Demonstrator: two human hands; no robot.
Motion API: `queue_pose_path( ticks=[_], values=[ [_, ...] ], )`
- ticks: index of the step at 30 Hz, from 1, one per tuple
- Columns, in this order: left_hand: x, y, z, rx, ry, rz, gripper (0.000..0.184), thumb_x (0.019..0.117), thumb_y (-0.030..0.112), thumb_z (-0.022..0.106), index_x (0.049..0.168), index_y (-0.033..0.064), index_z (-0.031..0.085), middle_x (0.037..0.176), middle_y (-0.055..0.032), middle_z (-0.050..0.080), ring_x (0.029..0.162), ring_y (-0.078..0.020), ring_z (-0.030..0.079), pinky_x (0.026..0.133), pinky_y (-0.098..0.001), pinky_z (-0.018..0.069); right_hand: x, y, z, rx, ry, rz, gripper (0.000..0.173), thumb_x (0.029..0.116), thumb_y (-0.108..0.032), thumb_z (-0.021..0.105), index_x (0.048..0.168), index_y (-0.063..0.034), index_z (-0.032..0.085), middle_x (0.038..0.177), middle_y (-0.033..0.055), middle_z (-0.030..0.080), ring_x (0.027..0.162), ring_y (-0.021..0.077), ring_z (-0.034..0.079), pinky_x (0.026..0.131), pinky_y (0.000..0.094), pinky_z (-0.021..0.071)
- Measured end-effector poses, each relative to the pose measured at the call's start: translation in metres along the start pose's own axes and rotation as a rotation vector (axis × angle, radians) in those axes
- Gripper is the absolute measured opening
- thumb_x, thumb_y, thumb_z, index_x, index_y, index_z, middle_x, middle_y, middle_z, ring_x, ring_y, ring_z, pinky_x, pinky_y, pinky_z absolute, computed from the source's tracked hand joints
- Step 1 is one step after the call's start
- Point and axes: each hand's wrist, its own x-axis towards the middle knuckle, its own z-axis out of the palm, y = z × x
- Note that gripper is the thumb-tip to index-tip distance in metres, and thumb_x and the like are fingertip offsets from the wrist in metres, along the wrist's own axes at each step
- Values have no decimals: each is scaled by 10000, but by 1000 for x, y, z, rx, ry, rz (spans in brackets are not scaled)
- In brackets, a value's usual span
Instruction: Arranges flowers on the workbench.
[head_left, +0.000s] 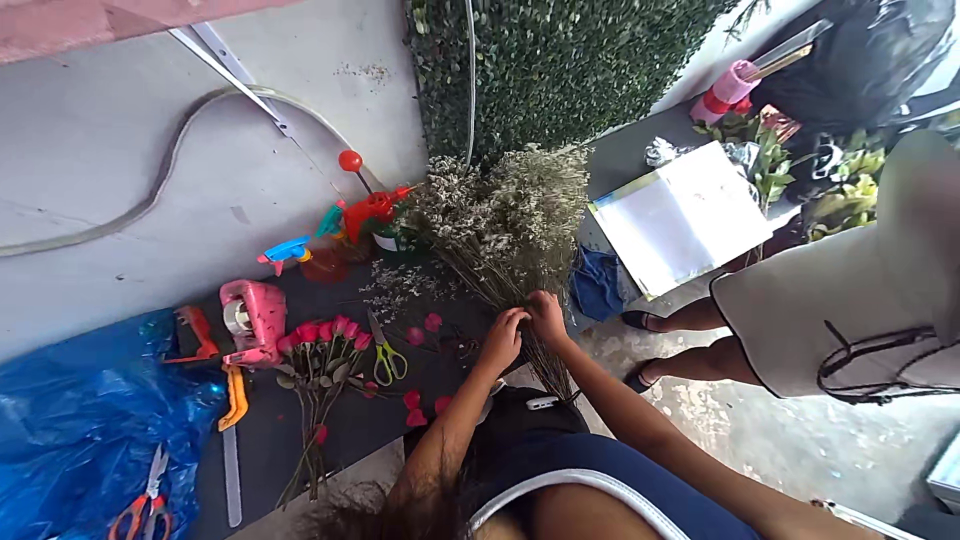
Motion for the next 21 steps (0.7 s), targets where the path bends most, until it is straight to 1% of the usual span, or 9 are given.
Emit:
queue_pose_path(
  ticks=[3, 6, 9, 12, 14, 16, 18, 19, 21],
  values=[
    [9, -14, -1, 34, 2, -185, 524, 953, 4, 575, 1470, 63, 513, 1582, -205, 400, 1439, -362, 430, 1162, -500, 394, -4, 8, -18, 146, -37, 26, 294, 1028, -128, 595, 1249, 64, 619, 1182, 233, 693, 1094, 309, 689, 1003, 453, 527],
    [4, -27, -1, -15, 43, -241, 553, 945, -1, 586, 1487, 62, 494, 1575, -231, 395, 1432, -373, 437, 1162, -482, 402, -16, 21, -26, 311, 0, -32, 255, 1018, -100, 595, 1182, 92, 629, 1066, 207, 707, 933, 225, 709, 891, 380, 575],
    [2, -36, -2, -84, 60, -284, 525, 959, 25, 599, 1470, -8, 479, 1568, -246, 395, 1450, -361, 411, 1190, -462, 364, -33, 29, -24, 414, 143, -76, 227, 1010, -70, 569, 1138, 110, 620, 975, 183, 701, 837, 188, 699, 808, 353, 587],
    [0, -36, -7, -9, 7, -330, 439, 986, 53, 557, 1423, 10, 538, 1572, -192, 418, 1431, -335, 446, 1169, -480, 386, -47, 30, -19, 487, 212, -108, 236, 1019, -47, 517, 1162, 117, 612, 1007, 176, 688, 856, 161, 682, 817, 320, 579],
    [-6, -16, -12, 22, 97, -305, 331, 1005, 30, 490, 1288, 31, 662, 1406, -164, 599, 1305, -307, 577, 1117, -471, 445, -51, 28, -16, 479, 187, -144, 265, 1005, -14, 500, 1207, 133, 588, 1033, 194, 686, 884, 174, 682, 835, 327, 575],
    [-12, 3, -16, -94, 269, -155, 303, 999, 3, 455, 1159, -17, 712, 1186, -172, 712, 1129, -281, 677, 1030, -438, 515, -51, 21, -15, 442, 131, -144, 353, 993, -6, 522, 1315, 136, 495, 1017, 198, 685, 868, 189, 693, 821, 343, 581],
    [-10, 19, -15, -289, 315, -15, 310, 1017, 26, 445, 1216, -70, 663, 1178, -193, 707, 1081, -253, 688, 981, -390, 541, -46, 16, -14, 398, 44, -122, 409, 990, -18, 558, 1364, 118, 466, 1003, 190, 703, 861, 197, 708, 826, 359, 588],
    [-8, 25, -13, -375, 302, -12, 326, 1035, 58, 459, 1285, -75, 622, 1220, -202, 687, 1102, -243, 676, 978, -376, 536, -43, 14, -14, 370, -1, -116, 384, 995, -32, 561, 1349, 110, 516, 1017, 192, 708, 878, 205, 710, 844, 367, 586],
    [-6, 32, -9, -516, 345, -63, 284, 1049, 72, 484, 1221, -80, 652, 1181, -196, 697, 1070, -210, 678, 956, -355, 538, -36, 10, -16, 297, -103, -94, 309, 1015, -75, 562, 1275, 80, 626, 1065, 194, 723, 938, 215, 714, 900, 376, 573]
  ],
)
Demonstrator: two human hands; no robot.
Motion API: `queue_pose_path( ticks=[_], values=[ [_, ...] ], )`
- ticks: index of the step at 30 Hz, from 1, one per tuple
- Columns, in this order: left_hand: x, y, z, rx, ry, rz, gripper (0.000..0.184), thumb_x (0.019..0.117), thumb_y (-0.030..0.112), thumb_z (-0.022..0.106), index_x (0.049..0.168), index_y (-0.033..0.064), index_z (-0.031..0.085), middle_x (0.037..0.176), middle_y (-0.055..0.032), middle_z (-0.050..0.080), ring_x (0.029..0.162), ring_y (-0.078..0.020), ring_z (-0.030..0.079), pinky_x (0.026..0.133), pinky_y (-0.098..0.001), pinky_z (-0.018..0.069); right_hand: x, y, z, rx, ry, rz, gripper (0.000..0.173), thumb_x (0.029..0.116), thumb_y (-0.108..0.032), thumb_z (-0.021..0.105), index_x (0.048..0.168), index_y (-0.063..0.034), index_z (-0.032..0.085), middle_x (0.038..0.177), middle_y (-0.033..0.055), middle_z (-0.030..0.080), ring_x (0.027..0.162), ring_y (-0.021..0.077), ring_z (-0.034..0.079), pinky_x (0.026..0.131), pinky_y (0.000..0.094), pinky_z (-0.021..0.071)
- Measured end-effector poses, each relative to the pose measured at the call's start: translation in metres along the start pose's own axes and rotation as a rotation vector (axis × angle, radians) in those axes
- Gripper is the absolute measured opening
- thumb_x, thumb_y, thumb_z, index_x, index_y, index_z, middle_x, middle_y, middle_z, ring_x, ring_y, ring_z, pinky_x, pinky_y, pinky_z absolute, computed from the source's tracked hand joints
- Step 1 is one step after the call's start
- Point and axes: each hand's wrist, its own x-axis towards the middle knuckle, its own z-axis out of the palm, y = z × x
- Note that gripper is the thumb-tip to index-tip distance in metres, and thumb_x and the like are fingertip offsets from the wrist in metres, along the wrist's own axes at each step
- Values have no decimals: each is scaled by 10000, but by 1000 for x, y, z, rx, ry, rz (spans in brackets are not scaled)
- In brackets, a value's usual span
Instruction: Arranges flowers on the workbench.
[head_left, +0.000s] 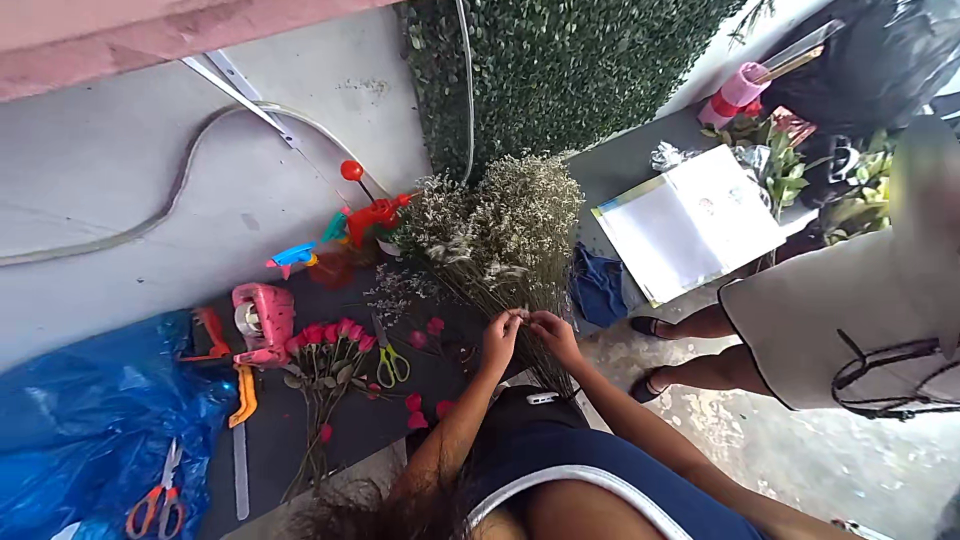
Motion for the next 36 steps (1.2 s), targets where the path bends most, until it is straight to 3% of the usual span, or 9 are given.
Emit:
queue_pose_path(
  ticks=[4, 10, 13, 17, 20, 25, 28, 30, 36],
  values=[
    [-11, -21, 6, -88, 106, 47, 265, 1031, 6, 468, 1141, -90, 689, 1130, -182, 730, 1059, -200, 705, 970, -353, 551, 16, -1, -6, -1, -59, 82, 240, 1025, -93, 571, 1160, 77, 672, 1019, 165, 729, 888, 175, 710, 877, 354, 574],
    [-15, -53, -5, 114, -52, 389, 191, 949, -24, 613, 1049, -32, 777, 1175, -194, 734, 1219, -352, 655, 1108, -447, 472, 27, 3, 3, 348, 68, 226, 147, 1011, -3, 577, 1078, 109, 645, 847, 110, 702, 722, 99, 674, 746, 285, 587],
    [-18, -53, -11, 299, -144, 450, 205, 983, 39, 607, 1065, 43, 794, 1176, -110, 751, 1253, -326, 636, 1122, -459, 451, 36, 1, 8, 347, 125, 312, 169, 1021, -2, 565, 1113, 120, 639, 895, 154, 693, 735, 132, 663, 747, 303, 579],
    [-36, -50, -8, 360, -225, 357, 210, 1002, 118, 613, 1007, -6, 782, 1173, -154, 742, 1231, -320, 649, 1121, -446, 450, 61, 14, -7, 393, 263, 431, 235, 1057, -71, 538, 1207, 98, 605, 954, 177, 666, 721, 159, 635, 704, 319, 560],
    [-36, -38, -17, 292, -166, 279, 234, 1017, 63, 559, 1014, -74, 748, 1161, -203, 731, 1214, -321, 660, 1111, -415, 470, 65, 3, -18, 237, 77, 394, 240, 1059, -80, 540, 1223, 86, 596, 1005, 194, 676, 793, 202, 679, 777, 363, 586],
    [-67, -20, -55, 214, -220, 194, 244, 1027, 68, 524, 1035, -54, 735, 1026, -134, 754, 987, -176, 720, 970, -332, 552, 35, -34, -7, -295, 77, 43, 526, 962, -60, 637, 1445, 38, 454, 1357, 276, 582, 1203, 424, 615, 1017, 578, 508],
    [-104, -1, -87, 111, -30, 153, 286, 1029, 51, 451, 1075, -99, 690, 931, -117, 737, 851, -131, 713, 857, -323, 593, 42, -47, 20, -567, -232, -211, 320, 921, -1, 633, 1228, -51, 708, 1321, 199, 647, 1278, 409, 569, 1051, 617, 437],
    [-125, 8, -108, 81, 138, 146, 305, 1041, 76, 419, 1097, -87, 671, 844, -44, 696, 752, -69, 667, 758, -277, 591, 65, -41, 33, -707, -371, -281, 433, 883, 27, 691, 1283, -139, 695, 1515, 158, 515, 1341, 458, 498, 1013, 704, 416],
    [-150, -10, -142, 86, 571, 71, 301, 1042, 62, 404, 1113, -67, 665, 746, 65, 601, 623, 62, 536, 594, -113, 473, 100, -81, 23, -484, 19, -208, 282, 982, -70, 605, 1249, -29, 687, 1272, 239, 663, 1208, 447, 610, 1009, 681, 431]
  ],
)
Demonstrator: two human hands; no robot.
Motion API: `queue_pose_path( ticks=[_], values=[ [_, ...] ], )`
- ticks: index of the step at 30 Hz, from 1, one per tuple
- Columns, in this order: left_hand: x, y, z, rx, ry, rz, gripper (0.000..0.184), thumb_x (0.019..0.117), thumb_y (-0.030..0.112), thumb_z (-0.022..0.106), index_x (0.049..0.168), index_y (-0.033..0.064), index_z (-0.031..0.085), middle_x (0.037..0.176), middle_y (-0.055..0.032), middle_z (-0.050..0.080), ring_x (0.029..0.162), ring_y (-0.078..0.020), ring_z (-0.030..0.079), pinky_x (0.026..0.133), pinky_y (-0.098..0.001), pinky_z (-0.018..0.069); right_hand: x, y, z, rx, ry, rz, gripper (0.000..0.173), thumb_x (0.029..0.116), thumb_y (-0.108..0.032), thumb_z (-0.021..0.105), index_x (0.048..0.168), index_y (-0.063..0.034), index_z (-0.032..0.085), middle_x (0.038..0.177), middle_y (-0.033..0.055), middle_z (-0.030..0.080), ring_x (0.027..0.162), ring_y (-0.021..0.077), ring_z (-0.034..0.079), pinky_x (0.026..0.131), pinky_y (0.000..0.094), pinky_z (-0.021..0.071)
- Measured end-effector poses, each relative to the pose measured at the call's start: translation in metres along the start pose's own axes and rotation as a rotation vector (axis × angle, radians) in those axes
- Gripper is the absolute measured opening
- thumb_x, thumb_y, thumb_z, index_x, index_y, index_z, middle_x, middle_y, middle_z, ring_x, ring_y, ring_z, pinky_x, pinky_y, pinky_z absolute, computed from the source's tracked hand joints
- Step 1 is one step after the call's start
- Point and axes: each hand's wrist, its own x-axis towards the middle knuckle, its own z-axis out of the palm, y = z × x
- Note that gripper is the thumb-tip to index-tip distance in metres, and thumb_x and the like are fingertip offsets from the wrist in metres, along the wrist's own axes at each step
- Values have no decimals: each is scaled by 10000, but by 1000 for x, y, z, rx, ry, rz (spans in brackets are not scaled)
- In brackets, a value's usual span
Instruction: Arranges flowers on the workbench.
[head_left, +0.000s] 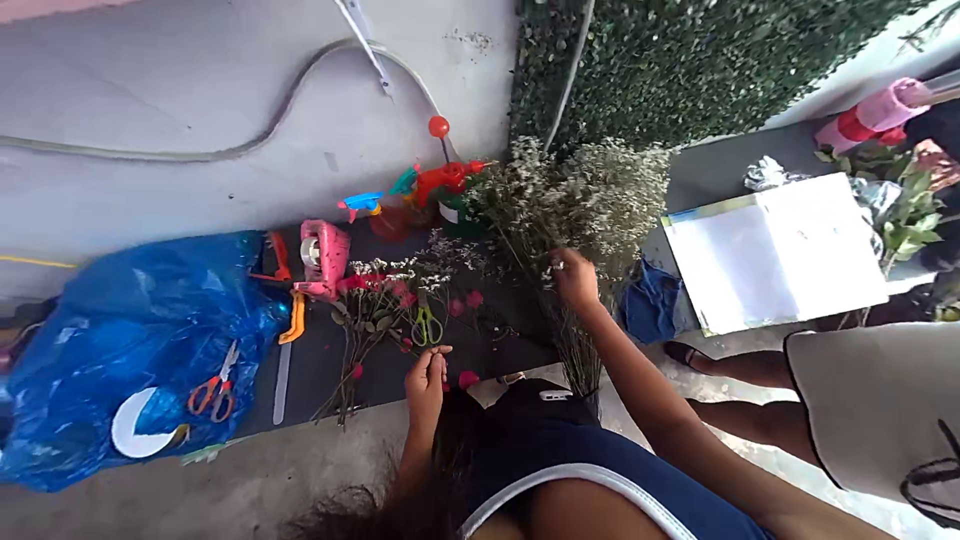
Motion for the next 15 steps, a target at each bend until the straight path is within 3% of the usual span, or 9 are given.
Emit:
queue_pose_path(
  ticks=[1, 3, 5, 7, 8, 9, 11, 13, 15],
  values=[
    [-1, -6, 4, -17, 40, -26, 305, 1047, 68, 396, 1123, -67, 660, 735, 66, 589, 606, 62, 525, 574, -109, 462, -5, -10, -5, 34, 130, 9, 315, 984, -104, 623, 1287, -22, 656, 1281, 281, 625, 1207, 493, 579, 987, 707, 420],
    [5, -20, 17, -34, 72, -46, 316, 1055, 82, 396, 1148, -63, 661, 721, 51, 579, 583, 43, 510, 549, -129, 455, -20, -27, -7, 48, 342, -33, 419, 960, -183, 637, 1350, -35, 598, 1374, 286, 532, 1277, 501, 495, 1007, 688, 399],
    [23, -34, 33, 29, 51, -84, 332, 1063, 104, 405, 1190, -64, 662, 737, -16, 606, 590, -25, 524, 569, -209, 476, -37, -44, 5, 107, 407, -180, 397, 933, -150, 617, 1289, 26, 606, 1325, 284, 561, 1254, 472, 518, 1029, 642, 417],
    [50, -54, 54, 84, -2, -182, 352, 1071, 123, 412, 1273, -73, 623, 825, -116, 652, 650, -135, 592, 621, -310, 526, -57, -57, 27, 179, 213, -278, 316, 936, -85, 592, 1209, 68, 641, 1219, 258, 638, 1169, 396, 606, 1020, 551, 490],
    [65, -68, 65, 114, -40, -243, 367, 1070, 124, 432, 1343, -76, 574, 951, -174, 678, 767, -201, 655, 713, -356, 569, -65, -61, 41, 193, 14, -273, 312, 950, -75, 576, 1219, 66, 645, 1200, 235, 661, 1119, 337, 647, 994, 486, 526],
    [79, -84, 73, 167, -102, -307, 423, 1054, 113, 483, 1429, -84, 493, 1160, -251, 669, 986, -297, 684, 885, -423, 568, -69, -63, 54, 178, -235, -230, 338, 972, -80, 570, 1278, 54, 621, 1248, 227, 648, 1131, 307, 654, 1002, 442, 534],
    [98, -112, 86, 339, -198, -383, 587, 1003, 109, 591, 1505, -100, 372, 1411, -299, 536, 1299, -386, 549, 1120, -458, 435, -72, -57, 87, 91, -650, -126, 396, 986, -114, 617, 1353, 29, 579, 1353, 248, 588, 1221, 333, 614, 1057, 450, 500],
    [105, -126, 88, 455, -212, -456, 656, 996, 172, 625, 1531, -76, 338, 1486, -300, 466, 1393, -401, 466, 1169, -471, 383, -74, -47, 114, -24, -884, -20, 445, 996, -160, 651, 1385, 36, 563, 1413, 266, 563, 1324, 378, 551, 1142, 510, 418],
    [109, -128, 86, 453, -211, -546, 683, 1014, 193, 604, 1563, -46, 274, 1518, -291, 432, 1403, -396, 462, 1157, -480, 401, -74, -42, 126, -74, -885, 57, 447, 1010, -180, 631, 1400, 26, 556, 1425, 258, 562, 1340, 378, 543, 1149, 523, 406]
  ],
)
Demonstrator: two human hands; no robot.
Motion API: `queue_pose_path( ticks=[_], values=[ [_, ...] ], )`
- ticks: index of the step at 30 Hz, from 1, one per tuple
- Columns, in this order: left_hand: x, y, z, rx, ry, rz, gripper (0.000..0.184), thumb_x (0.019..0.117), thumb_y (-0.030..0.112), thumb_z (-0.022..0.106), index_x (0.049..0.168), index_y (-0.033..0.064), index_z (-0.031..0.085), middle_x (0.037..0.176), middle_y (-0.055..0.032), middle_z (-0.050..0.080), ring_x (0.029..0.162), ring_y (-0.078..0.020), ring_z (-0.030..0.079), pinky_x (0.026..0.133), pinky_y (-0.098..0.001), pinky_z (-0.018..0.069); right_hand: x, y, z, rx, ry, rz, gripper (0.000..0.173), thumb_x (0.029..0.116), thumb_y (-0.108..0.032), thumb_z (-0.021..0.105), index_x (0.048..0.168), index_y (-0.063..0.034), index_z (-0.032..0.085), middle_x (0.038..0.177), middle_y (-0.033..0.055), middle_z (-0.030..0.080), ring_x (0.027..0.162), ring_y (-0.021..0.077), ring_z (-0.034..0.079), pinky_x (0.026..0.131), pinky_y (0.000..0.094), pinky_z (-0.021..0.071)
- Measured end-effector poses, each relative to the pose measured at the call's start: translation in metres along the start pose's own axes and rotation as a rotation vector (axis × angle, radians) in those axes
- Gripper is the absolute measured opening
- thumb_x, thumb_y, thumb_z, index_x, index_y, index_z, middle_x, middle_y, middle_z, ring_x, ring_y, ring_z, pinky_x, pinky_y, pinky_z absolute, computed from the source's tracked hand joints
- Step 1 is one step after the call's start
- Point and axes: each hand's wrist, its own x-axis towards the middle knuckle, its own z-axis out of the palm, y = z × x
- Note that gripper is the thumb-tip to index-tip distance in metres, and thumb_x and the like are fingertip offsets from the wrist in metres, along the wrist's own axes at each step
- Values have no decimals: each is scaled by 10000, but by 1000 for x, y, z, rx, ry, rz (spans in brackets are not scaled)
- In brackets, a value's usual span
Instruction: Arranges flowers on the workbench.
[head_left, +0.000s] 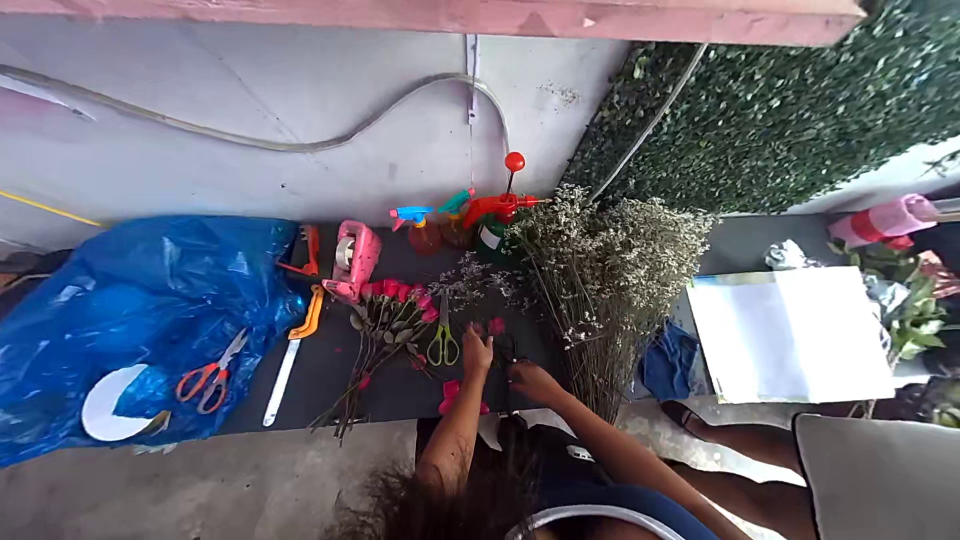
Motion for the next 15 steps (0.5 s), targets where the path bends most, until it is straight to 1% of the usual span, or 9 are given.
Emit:
queue_pose_path(
  ticks=[3, 5, 7, 8, 9, 10, 12, 14, 15],
  values=[
    [0, 7, -11, 98, -55, 47, 544, 1069, 147, 444, 1587, 54, 308, 1522, -219, 479, 1304, -390, 572, 1067, -532, 484, 13, -18, -8, 86, 206, 100, 493, 1026, -230, 590, 1459, -17, 490, 1484, 243, 502, 1313, 363, 566, 1093, 512, 472],
    [2, 10, -18, 218, -154, 109, 581, 1062, 120, 437, 1618, 127, 269, 1575, -195, 424, 1260, -399, 606, 998, -567, 523, 35, -28, -13, 206, 293, 108, 594, 1028, -265, 596, 1518, 3, 393, 1485, 249, 500, 1315, 360, 565, 1098, 496, 472],
    [4, 10, -23, 280, -294, 190, 734, 1010, 132, 569, 1641, 146, 193, 1623, -231, 308, 1380, -416, 489, 1059, -593, 473, 65, -32, -17, 303, 315, 168, 683, 1026, -323, 617, 1545, 11, 324, 1419, 266, 557, 1277, 376, 591, 1081, 513, 477],
    [2, 9, -28, 314, -350, 222, 765, 993, 184, 630, 1636, 134, 219, 1638, -236, 272, 1454, -424, 386, 1107, -627, 402, 80, -34, -19, 315, 319, 209, 675, 1026, -341, 621, 1534, 11, 349, 1395, 267, 580, 1275, 385, 594, 1087, 527, 468],
    [-3, 6, -36, 326, -366, 258, 721, 982, 220, 658, 1603, 102, 311, 1639, -228, 281, 1489, -424, 320, 1130, -655, 339, 93, -35, -20, 311, 327, 242, 627, 1030, -343, 612, 1505, 10, 407, 1375, 262, 597, 1275, 385, 594, 1089, 534, 459],
    [-9, 0, -47, 307, -326, 297, 649, 974, 218, 667, 1559, 100, 411, 1605, -215, 357, 1480, -423, 333, 1135, -660, 323, 106, -34, -20, 292, 339, 270, 552, 1037, -325, 597, 1464, 4, 477, 1354, 249, 618, 1266, 378, 602, 1082, 536, 464],
    [-24, -20, -76, 207, -108, 336, 481, 969, 144, 646, 1443, 113, 579, 1491, -204, 515, 1407, -425, 440, 1120, -643, 355, 124, -31, -22, 298, 353, 323, 424, 1054, -258, 558, 1388, 3, 572, 1338, 238, 632, 1257, 370, 608, 1076, 530, 468],
    [-38, -56, -112, 177, 201, 256, 418, 938, 101, 649, 1356, 111, 654, 1409, -222, 578, 1332, -456, 503, 1076, -654, 395, 133, -26, -21, 340, 378, 363, 374, 1075, -231, 506, 1349, 4, 604, 1306, 238, 646, 1201, 355, 643, 1042, 507, 502],
    [-42, -79, -132, 189, 327, 166, 459, 915, 108, 678, 1371, 88, 630, 1409, -256, 562, 1322, -492, 496, 1065, -674, 396, 135, -24, -20, 368, 411, 373, 363, 1081, -225, 490, 1334, 4, 614, 1273, 232, 663, 1151, 344, 670, 1009, 495, 528]
  ],
)
